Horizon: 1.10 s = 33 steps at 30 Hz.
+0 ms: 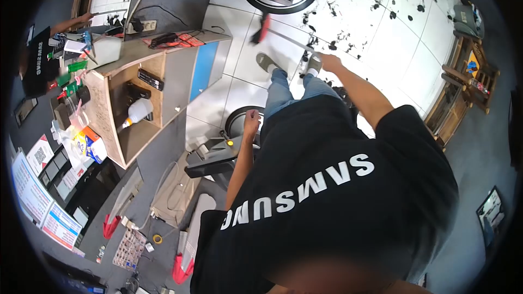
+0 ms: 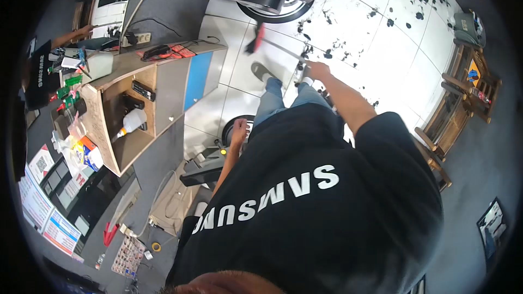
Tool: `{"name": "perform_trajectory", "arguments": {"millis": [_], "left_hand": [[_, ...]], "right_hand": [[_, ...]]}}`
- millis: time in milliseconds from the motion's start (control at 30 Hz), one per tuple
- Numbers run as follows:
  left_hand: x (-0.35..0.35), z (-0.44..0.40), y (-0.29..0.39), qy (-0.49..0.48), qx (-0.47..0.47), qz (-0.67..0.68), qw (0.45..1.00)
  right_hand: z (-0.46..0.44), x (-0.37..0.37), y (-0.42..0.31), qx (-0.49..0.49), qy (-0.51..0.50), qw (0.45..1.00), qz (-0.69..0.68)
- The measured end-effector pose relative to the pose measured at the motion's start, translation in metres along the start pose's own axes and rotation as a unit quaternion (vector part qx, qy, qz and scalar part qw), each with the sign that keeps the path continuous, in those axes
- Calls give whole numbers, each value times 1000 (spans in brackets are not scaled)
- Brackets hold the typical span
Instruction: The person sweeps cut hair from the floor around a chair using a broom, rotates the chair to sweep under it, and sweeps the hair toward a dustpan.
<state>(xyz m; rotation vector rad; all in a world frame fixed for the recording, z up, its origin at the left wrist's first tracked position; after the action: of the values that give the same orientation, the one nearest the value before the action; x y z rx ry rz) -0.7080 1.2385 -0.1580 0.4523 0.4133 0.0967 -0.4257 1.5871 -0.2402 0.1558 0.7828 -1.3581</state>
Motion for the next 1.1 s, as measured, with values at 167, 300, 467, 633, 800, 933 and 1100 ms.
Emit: {"name": "perform_trajectory", "arguments": {"millis": [167, 300, 467, 633, 800, 933, 1100], "left_hand": [[-48, -52, -31, -19, 26, 9, 999], [-92, -78, -49, 27, -34, 63, 997], [-111, -97, -75, 24, -24, 56, 998], [-106, -71, -71, 17, -65, 77, 995], [-98, -23, -63, 35, -65, 169, 983], [-90, 14, -53, 78, -109, 165, 977], [-38, -3, -105, 26, -107, 181, 977]], "right_hand": [[126, -4, 100, 162, -48, 985, 36], [175, -19, 96, 130, 16, 991, -29], [161, -43, 15, 63, 58, 992, -95], [-17, -52, -137, -115, 76, 990, -23], [-180, -92, -285, -88, 70, 993, 21], [-199, -96, -248, -29, 40, 999, -18], [-71, -52, -28, 8, 35, 993, 110]]}}
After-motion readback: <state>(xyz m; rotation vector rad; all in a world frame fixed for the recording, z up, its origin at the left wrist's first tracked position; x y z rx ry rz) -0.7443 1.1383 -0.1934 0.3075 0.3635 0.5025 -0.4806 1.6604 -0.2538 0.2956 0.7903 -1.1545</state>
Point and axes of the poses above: each hand's wrist, its own z-axis away from the middle knuckle, its own x-axis out of the palm, y = z × x, the point moved 9 cm from there along -z, towards the middle knuckle, and after that the axes turned 8 degrees about -z, right-handed, at the moved point
